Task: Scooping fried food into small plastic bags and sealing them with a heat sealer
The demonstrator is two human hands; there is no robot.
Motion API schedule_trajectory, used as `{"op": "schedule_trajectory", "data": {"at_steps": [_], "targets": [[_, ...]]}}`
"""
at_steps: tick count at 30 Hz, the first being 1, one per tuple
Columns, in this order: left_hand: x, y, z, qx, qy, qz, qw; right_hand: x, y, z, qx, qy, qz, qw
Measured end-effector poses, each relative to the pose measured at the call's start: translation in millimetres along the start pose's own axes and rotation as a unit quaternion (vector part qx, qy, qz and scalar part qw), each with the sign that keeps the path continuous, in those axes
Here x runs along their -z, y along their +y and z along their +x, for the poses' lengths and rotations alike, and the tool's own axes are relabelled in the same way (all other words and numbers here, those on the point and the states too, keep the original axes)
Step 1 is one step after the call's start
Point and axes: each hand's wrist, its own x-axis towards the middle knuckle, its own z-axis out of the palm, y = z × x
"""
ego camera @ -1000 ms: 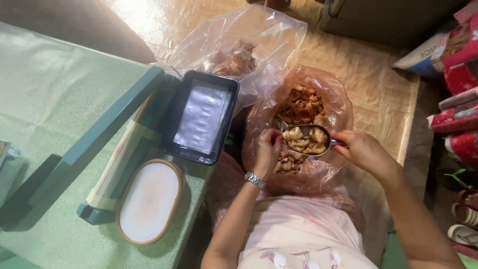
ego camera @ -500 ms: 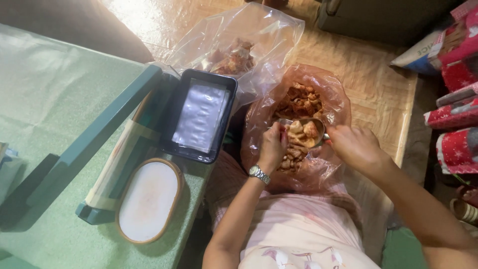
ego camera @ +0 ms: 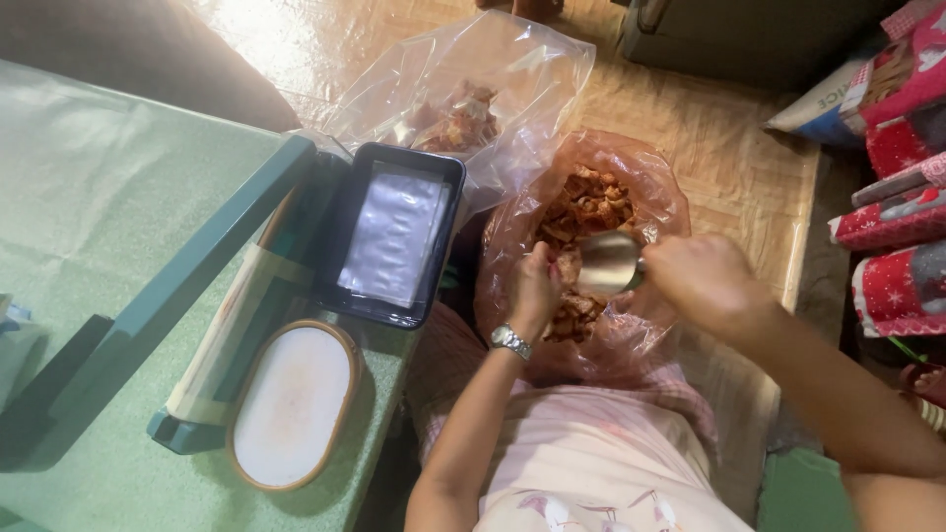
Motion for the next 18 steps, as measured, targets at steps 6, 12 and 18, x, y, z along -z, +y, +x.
{"op": "schedule_trajectory", "data": {"at_steps": [6, 12, 18], "targets": [[35, -20, 1, 0.075, 0.007, 0.079, 0.994, -8, 14, 4, -0.087, -0.049, 0.129, 0.987], [78, 12, -4, 0.085, -0.003, -0.331, 0.94, -228, -45, 85, -0.092, -0.102, 0.261, 0.955], [95, 29, -2, 0.065, 0.005, -0.346, 0.936, -138, -54, 57, 0.032, 0.276, 0.561, 0.78]]}}
